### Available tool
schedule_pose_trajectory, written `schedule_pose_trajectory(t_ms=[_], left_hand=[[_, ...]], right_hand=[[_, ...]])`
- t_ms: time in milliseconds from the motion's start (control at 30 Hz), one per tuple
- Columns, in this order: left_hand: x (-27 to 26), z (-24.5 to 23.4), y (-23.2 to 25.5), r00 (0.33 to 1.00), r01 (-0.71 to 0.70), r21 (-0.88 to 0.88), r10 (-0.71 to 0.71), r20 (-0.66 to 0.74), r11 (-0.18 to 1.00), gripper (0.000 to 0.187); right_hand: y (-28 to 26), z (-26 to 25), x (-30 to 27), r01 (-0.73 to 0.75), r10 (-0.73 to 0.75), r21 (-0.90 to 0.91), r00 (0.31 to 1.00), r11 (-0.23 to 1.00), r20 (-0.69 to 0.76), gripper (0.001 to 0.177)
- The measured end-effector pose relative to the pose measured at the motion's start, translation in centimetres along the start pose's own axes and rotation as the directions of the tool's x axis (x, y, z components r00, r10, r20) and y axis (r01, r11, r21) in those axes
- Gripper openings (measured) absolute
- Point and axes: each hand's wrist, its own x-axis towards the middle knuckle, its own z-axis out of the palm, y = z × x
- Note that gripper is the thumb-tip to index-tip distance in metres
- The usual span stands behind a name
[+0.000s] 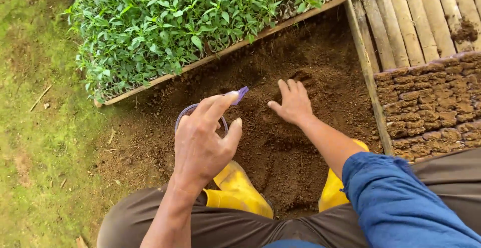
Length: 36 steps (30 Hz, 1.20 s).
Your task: The person scoops soil from a pile and fills small purple seedling pouches by hand. They then place the filled pouches into a wooden tray lined with bamboo slats. The person repeats this process multiple times.
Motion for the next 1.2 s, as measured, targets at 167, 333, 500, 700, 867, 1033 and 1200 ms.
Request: schedule_pose_trajectory(t_ms=[167,333,500,700,867,1033,1200], left_hand=[[0.8,1.5,-0.6,0.999,-0.023,0.040,0.022,0.027,0.999,0.048],[1.6,2.3,-0.3,0.993,-0.102,0.126,0.095,0.066,0.987,0.052],[3.4,2.8,-0.7,0.981,-0.185,0.207,0.167,0.100,0.961,0.051],[4.3,5.3,-3.5,0.977,-0.191,0.278,0.155,0.144,0.941,0.052],[4.0,8.3,-4.5,0.946,-0.256,0.317,0.169,0.277,0.913,0.046],[3.0,9.0,-2.4,0.925,-0.351,0.386,0.252,0.285,0.853,0.042],[2.7,9.0,-0.9,0.916,-0.388,0.422,0.291,0.276,0.820,0.041]], right_hand=[[0.1,3.8,-0.6,0.206,-0.233,-0.305,0.971,0.930,-0.055,0.064],[2.0,5.5,-1.1,0.285,-0.273,-0.342,0.958,0.896,0.083,0.048],[2.5,3.1,-0.2,-0.145,0.036,0.341,0.951,0.929,0.306,0.041],[0.3,-4.1,0.4,-0.527,0.187,0.829,0.810,-0.185,0.556,0.032],[-2.5,-10.7,0.9,-0.318,0.014,0.873,0.937,-0.370,0.348,0.030],[-7.1,-16.8,-0.6,-0.173,-0.069,0.925,0.985,-0.339,0.159,0.035],[-10.8,-19.5,-3.3,-0.030,-0.092,0.955,0.996,-0.295,0.003,0.038]])
